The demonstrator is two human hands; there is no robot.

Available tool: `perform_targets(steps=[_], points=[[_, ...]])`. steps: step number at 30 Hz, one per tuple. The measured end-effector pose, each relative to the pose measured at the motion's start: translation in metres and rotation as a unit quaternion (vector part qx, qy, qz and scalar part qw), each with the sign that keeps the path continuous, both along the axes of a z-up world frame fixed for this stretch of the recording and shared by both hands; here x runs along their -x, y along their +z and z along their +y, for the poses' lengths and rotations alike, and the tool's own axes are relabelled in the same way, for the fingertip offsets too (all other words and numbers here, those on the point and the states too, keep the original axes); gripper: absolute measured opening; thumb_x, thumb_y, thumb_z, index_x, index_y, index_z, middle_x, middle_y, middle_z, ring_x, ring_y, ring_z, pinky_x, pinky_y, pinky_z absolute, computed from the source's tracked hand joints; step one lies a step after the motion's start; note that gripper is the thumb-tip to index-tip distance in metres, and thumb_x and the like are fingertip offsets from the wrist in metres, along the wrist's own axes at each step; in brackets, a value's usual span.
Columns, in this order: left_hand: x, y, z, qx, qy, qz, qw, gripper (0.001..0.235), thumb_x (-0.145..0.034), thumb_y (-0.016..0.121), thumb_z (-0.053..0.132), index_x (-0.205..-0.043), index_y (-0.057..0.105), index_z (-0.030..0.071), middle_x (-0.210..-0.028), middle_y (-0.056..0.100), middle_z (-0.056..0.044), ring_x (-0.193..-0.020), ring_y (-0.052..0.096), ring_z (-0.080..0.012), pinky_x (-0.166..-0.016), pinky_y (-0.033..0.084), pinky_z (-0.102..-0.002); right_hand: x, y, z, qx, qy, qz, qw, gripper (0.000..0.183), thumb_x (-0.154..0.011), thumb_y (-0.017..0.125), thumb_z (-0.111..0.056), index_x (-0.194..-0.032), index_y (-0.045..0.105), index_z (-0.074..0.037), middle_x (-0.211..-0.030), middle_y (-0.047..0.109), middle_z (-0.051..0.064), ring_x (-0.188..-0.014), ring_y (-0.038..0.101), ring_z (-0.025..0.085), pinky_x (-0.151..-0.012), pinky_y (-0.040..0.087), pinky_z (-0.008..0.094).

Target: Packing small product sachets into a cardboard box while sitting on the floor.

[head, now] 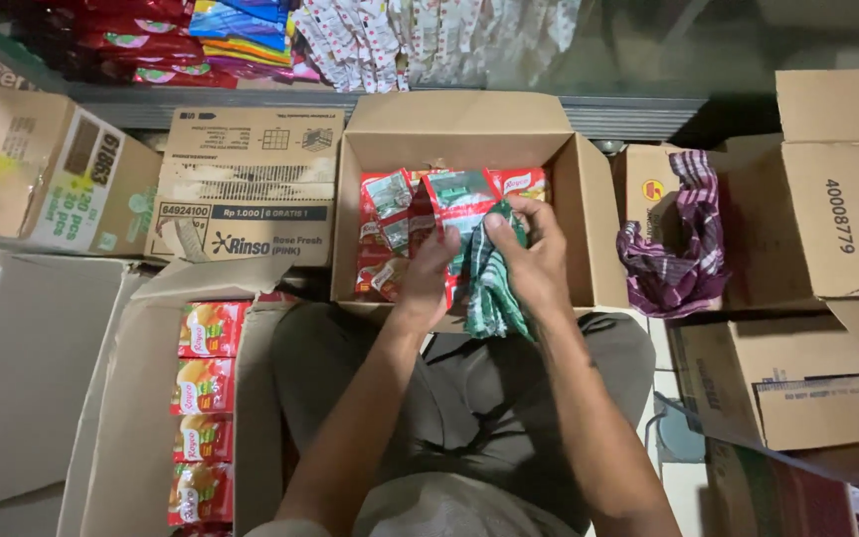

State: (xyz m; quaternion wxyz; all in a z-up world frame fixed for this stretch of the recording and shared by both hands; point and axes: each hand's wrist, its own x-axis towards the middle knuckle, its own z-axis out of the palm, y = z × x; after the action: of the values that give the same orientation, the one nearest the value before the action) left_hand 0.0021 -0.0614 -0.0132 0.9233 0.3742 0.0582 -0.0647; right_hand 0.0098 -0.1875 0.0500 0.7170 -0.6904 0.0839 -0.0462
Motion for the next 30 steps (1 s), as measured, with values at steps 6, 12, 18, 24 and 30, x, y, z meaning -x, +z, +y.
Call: perform_targets(steps=[6, 12, 18, 24, 30], points=[[-0.01, -0.019, 0.02, 0.179, 0.041, 0.099, 0.978, 0.05, -0.099, 0.062, 0.046, -0.129, 0.066, 0.007, -0.124, 0.07, -0.016, -0.113, 0.068, -0.033, -0.108, 0.047, -0.051, 0.012, 0.019, 0.0, -0.023, 0.033, -0.011, 0.999, 0.03, -0.085, 0.085, -0.012, -0.112, 0.073, -0.008, -0.075, 0.064, -0.004, -0.067, 0.057, 0.003, -0.062, 0.046, 0.015], [-0.029, 0.037, 0.025, 0.12, 0.14, 0.057, 0.981, 0.059, -0.097, 0.061, 0.054, -0.13, 0.064, 0.004, -0.116, 0.072, -0.021, -0.107, 0.071, -0.0324, -0.11, 0.048, -0.049, 0.027, 0.002, -0.001, 0.051, 0.082, -0.088, 0.991, 0.033, -0.081, 0.087, -0.011, -0.112, 0.075, -0.011, -0.082, 0.068, -0.001, -0.073, 0.055, 0.006, -0.065, 0.045, 0.022], [-0.034, 0.085, 0.038, 0.295, -0.066, -0.083, 0.95, 0.091, -0.096, 0.032, 0.078, -0.128, 0.062, -0.001, -0.158, 0.034, -0.027, -0.145, 0.029, -0.056, -0.122, 0.015, -0.068, 0.019, 0.024, -0.023, 0.075, 0.043, -0.077, 0.993, 0.033, -0.087, 0.082, -0.011, -0.119, 0.075, -0.012, -0.094, 0.072, 0.008, -0.084, 0.062, 0.014, -0.078, 0.053, 0.03], [-0.004, 0.15, 0.008, 0.122, 0.082, -0.001, 0.989, 0.059, -0.097, 0.054, 0.058, -0.088, 0.073, 0.003, -0.083, 0.076, -0.018, -0.077, 0.077, -0.0277, -0.093, 0.059, -0.042, 0.021, 0.054, -0.01, 0.067, -0.113, -0.25, 0.959, 0.034, -0.107, 0.063, -0.021, -0.132, 0.059, 0.002, -0.115, 0.069, 0.022, -0.11, 0.067, 0.029, -0.099, 0.051, 0.042], [-0.049, -0.052, 0.025, 0.497, -0.226, 0.054, 0.836, 0.069, -0.094, 0.061, 0.064, -0.139, 0.053, 0.012, -0.132, 0.067, 0.009, -0.099, 0.071, -0.0024, -0.062, 0.059, -0.012, 0.018, -0.014, 0.029, 0.444, 0.103, -0.375, 0.807, 0.073, -0.087, 0.071, -0.051, -0.142, 0.062, -0.005, -0.155, 0.047, 0.024, -0.143, 0.041, 0.05, -0.116, 0.027, 0.067]])
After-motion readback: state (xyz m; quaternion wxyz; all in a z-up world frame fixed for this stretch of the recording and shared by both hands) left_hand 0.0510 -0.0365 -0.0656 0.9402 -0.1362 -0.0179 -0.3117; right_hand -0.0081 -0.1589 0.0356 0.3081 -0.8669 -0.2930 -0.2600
